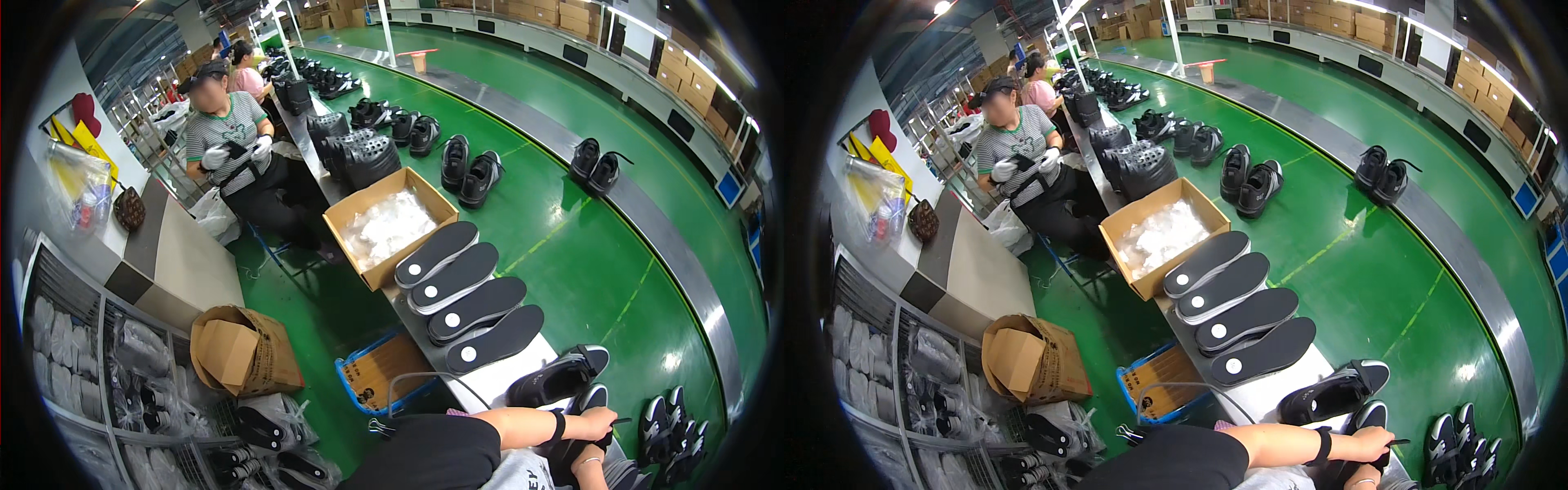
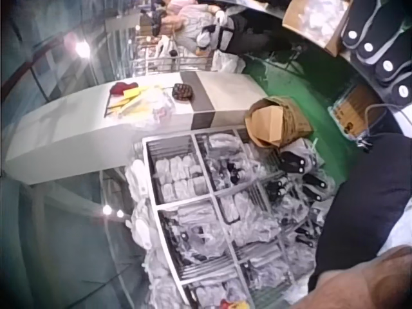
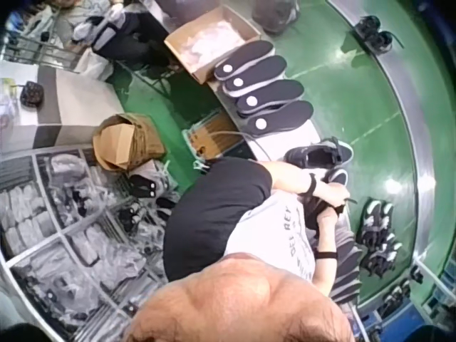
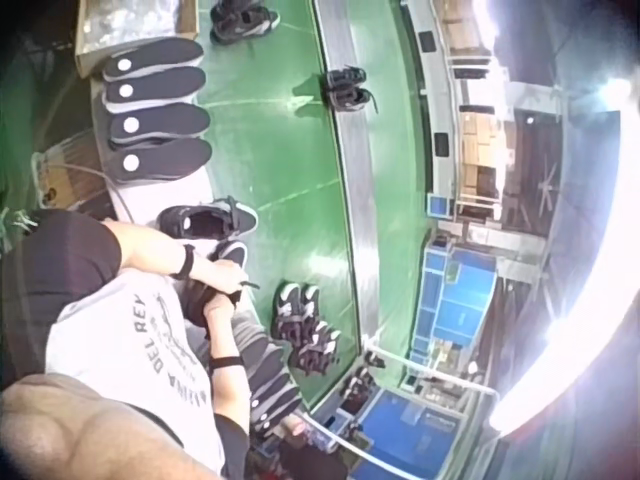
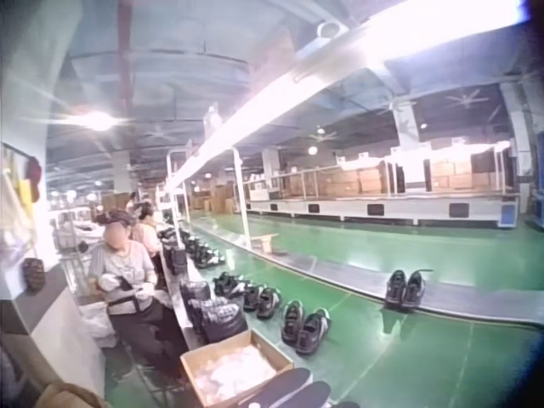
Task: Insert insoles into finished shoes on a conveyor belt assembly line.
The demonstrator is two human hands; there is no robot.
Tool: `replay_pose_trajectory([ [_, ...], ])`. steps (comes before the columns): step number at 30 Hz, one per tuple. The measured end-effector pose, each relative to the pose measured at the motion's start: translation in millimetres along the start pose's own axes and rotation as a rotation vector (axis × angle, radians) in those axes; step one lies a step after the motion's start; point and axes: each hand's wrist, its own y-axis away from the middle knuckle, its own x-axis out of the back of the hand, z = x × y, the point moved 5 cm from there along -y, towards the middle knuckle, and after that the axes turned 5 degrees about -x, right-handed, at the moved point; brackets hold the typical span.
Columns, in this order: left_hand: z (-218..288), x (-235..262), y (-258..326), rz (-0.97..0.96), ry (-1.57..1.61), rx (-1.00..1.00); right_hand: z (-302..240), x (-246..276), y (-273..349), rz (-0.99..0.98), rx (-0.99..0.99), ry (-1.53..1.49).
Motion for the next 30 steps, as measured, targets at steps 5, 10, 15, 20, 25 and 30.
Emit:
replay_pose_trajectory([
  [5,-0.2,3.7,5.7,0.013,-0.011,-0.014,0.5,-3.2,5.2,-0.069,-0.066,0.09],
  [10,-1.0,-4.4,4.0,-0.017,-0.051,-0.032,-34.6,22.1,49.9,-0.171,-0.212,-0.056],
  [15,5.9,2.8,3.8,-0.032,-0.02,0.02,-44.9,17.9,53.5,-0.177,-0.257,-0.105],
  [20,0.5,-1.3,5.2,-0.019,-0.043,-0.052,-40.3,16.7,47.5,-0.18,-0.185,-0.195],
  [25,4.2,2.0,7.8,-0.064,-0.012,-0.106,-45.3,17.7,49.6,-0.128,-0.178,-0.149],
  [30,4.1,-9.8,15.8,-0.04,0.026,-0.105,-7.9,6.4,43.6,0.381,-0.291,-1.793],
])
